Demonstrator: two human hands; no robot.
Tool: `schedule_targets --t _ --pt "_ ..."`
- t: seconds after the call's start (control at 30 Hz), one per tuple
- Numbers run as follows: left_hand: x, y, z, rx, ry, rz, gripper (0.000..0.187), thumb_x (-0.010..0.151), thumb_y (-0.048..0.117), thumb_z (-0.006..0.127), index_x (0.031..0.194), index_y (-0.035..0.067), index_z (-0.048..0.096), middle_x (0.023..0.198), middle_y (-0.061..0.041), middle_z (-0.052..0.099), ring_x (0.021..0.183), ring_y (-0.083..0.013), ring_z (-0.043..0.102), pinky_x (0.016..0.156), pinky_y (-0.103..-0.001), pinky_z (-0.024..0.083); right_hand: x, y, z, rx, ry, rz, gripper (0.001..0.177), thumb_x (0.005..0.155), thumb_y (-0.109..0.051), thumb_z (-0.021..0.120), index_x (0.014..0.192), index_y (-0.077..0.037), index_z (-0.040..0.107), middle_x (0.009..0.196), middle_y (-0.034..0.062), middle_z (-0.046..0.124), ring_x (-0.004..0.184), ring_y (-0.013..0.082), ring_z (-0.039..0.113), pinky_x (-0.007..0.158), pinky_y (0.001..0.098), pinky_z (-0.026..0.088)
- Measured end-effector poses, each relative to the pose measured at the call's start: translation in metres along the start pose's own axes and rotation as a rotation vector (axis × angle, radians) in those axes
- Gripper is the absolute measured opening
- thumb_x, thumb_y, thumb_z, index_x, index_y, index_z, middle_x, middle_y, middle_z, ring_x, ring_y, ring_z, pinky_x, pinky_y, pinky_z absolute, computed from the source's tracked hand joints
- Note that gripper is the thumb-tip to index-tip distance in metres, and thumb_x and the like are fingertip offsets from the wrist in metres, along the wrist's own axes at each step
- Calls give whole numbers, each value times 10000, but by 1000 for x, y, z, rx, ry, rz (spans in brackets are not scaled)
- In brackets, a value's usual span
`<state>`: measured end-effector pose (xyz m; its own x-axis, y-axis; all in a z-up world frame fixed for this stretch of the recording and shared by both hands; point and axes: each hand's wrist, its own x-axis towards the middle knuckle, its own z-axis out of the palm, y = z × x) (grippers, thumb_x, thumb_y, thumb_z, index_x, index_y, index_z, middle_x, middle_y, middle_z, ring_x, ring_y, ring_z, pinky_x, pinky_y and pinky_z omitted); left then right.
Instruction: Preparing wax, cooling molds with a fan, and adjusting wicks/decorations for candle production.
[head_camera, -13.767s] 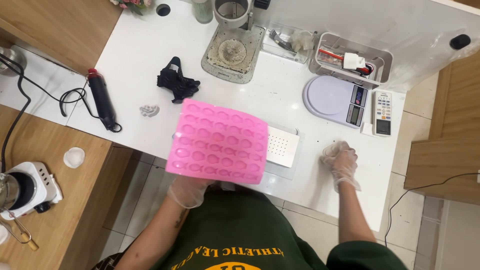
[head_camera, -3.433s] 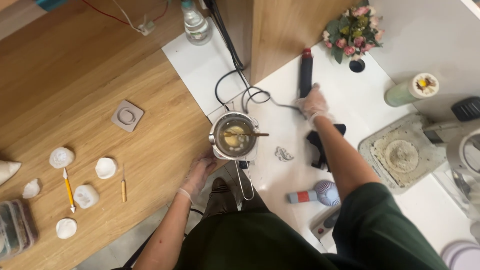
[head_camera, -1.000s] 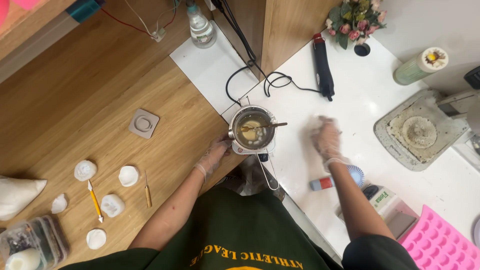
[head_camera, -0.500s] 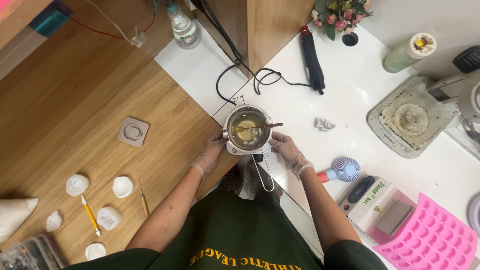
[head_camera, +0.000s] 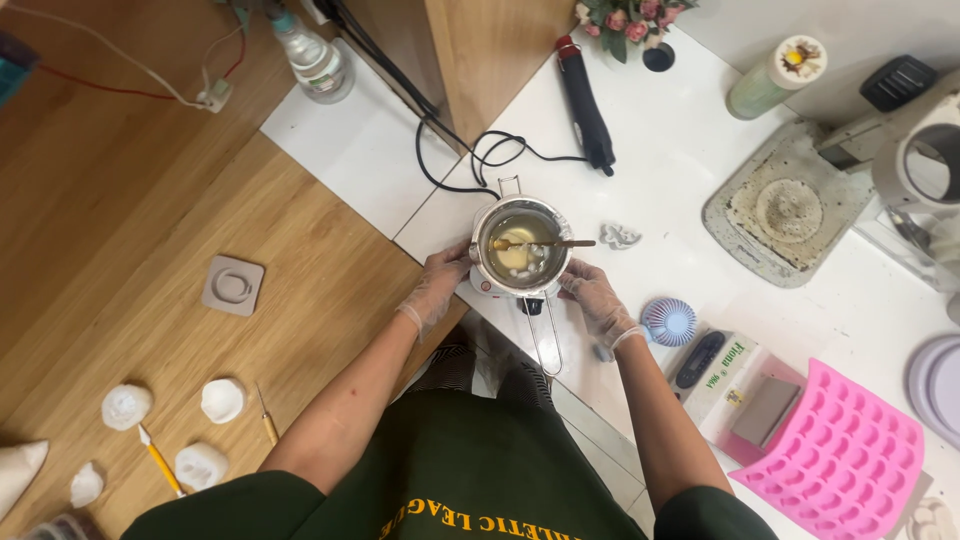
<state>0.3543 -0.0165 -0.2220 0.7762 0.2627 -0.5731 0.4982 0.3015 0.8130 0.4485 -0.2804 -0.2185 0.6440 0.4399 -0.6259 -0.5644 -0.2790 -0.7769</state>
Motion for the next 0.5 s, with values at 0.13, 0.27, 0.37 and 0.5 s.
schedule_targets --t 0.13,0.27,0.37,0.5 --pt "19 -4 6 21 -46 30 472 989 140 611 1446 26 574 1224 -62 702 1054 -122 646 931 -272 532 -6 1 -7 21 36 -13 353 984 -166 581 1296 -18 649 1121 85 706 1032 156 627 965 324 525" --pt "29 -8 4 44 -4 28 624 949 110 619 1532 51 403 1244 -118 677 1064 -167 662 958 -293 546 -23 -9 2 82 74 -20 369 995 -191 558 1323 -35 627 1171 71 708 1071 155 626 990 318 506" --pt "31 -15 -1 56 19 31 725 921 135 642 1563 59 314 1236 -137 641 1061 -188 652 928 -304 568 -39 -4 8 196 139 -76 435 949 -170 579 1379 -115 544 1241 13 688 1126 123 613 989 304 479" --pt "12 -23 -4 19 66 55 644 947 188 648 1505 39 364 1168 -64 687 1048 -128 659 877 -232 539 -34 53 5 146 375 -194 463 951 -159 630 1393 -69 527 1209 36 660 1067 126 627 930 286 498"
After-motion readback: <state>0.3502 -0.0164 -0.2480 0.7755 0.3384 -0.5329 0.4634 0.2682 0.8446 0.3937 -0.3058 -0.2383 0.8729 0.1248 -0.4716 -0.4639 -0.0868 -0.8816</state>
